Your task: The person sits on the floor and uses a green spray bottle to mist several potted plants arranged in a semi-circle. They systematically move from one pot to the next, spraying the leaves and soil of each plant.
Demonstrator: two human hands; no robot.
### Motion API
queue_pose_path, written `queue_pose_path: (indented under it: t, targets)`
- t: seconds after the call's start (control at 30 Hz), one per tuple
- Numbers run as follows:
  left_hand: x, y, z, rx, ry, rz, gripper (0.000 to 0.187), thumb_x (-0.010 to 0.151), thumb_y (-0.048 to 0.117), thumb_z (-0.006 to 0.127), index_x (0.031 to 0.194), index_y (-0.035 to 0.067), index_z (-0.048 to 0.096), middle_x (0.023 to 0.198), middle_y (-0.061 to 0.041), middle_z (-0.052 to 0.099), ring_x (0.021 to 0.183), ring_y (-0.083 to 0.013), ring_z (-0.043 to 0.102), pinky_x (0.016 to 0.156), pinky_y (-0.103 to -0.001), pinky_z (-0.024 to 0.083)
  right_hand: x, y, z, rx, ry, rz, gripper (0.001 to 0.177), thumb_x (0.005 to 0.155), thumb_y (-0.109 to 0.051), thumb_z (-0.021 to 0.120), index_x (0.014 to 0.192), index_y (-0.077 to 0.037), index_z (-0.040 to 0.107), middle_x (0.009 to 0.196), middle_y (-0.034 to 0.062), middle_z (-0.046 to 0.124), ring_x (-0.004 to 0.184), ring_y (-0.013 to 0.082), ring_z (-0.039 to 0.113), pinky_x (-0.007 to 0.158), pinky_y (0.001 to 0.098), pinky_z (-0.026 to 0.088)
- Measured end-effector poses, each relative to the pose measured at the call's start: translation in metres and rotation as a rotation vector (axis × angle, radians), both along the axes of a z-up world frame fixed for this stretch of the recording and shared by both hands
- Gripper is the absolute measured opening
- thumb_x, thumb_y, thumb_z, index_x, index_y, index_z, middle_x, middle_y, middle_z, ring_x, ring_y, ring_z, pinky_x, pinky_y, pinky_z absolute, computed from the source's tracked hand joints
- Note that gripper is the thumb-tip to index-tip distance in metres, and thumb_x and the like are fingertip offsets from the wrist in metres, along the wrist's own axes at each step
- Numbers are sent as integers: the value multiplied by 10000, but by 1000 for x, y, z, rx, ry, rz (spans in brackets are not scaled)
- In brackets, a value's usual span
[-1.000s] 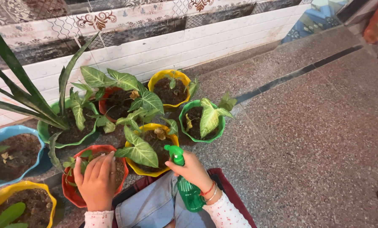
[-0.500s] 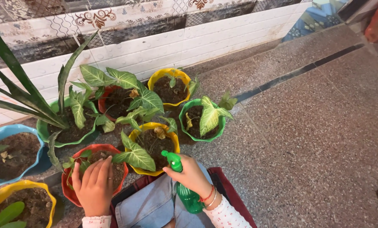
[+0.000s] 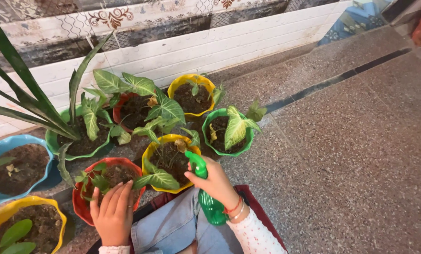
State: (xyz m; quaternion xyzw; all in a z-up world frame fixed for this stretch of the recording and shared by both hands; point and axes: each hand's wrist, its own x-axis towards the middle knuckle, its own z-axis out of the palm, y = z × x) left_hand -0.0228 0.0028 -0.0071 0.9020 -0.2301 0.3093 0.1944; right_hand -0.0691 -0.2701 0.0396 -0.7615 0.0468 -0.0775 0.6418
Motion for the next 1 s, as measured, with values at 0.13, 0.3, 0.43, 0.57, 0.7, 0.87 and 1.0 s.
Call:
queue_pose_path:
  t: [0.13, 0.3, 0.43, 0.57, 0.7, 0.87, 1.0]
  targets:
    - [-1, -16, 6, -31, -28, 2, 305, 913, 140, 752, 1215, 141, 708, 1102, 4, 720, 1123, -160, 679, 1193, -469, 389, 17, 2, 0, -56, 54, -41, 345, 887, -149, 739, 1205, -34, 668, 780, 30, 653, 551, 90, 612, 537, 260, 501]
    - [-6, -26, 6, -54, -6, -41, 274, 919, 122, 741, 1191, 138, 711, 1085, 20, 721, 1126, -152, 677, 1180, -448, 399, 8, 4, -9, -200, -98, -112, 269, 884, -145, 789, 1093, -6, 692, 829, 67, 692, 670, 165, 661, 624, 313, 530]
    - [-6, -33, 5, -40, -10, -61, 249, 928, 123, 727, 1177, 131, 705, 1104, 24, 727, 1134, -150, 674, 1185, -441, 395, 3, 4, -13, -214, -170, -86, 309, 891, -163, 774, 1150, -24, 680, 936, 90, 713, 830, 216, 713, 739, 338, 549]
    - [-6, -39, 10, -10, -14, -61, 246, 935, 125, 708, 1181, 136, 715, 1084, 25, 725, 1127, -151, 678, 1179, -436, 392, 5, 7, -10, -261, -78, -84, 370, 859, -204, 781, 1176, -36, 689, 876, 109, 695, 783, 256, 693, 716, 356, 531]
    - [-3, -43, 12, 1, -22, -71, 234, 949, 120, 705, 1182, 134, 717, 1082, 18, 724, 1131, -152, 680, 1184, -434, 394, 4, 7, -9, -196, -226, 17, 294, 900, -199, 768, 1106, -25, 652, 953, 111, 692, 877, 271, 695, 789, 376, 542]
    - [-6, -46, 5, 5, -8, -86, 222, 956, 125, 714, 1177, 137, 723, 1078, 18, 726, 1118, -148, 684, 1181, -438, 398, -12, 4, -14, -317, -219, -104, 249, 891, -171, 805, 1058, -39, 674, 915, 97, 676, 838, 266, 667, 747, 369, 528]
    - [-5, -52, 2, -34, 17, -80, 275, 954, 143, 732, 1228, 129, 718, 1113, 4, 723, 1116, -156, 682, 1181, -432, 400, -30, -15, -21, 78, -130, -355, 224, 917, -126, 754, 1093, -21, 664, 942, 37, 662, 723, 139, 639, 649, 287, 521]
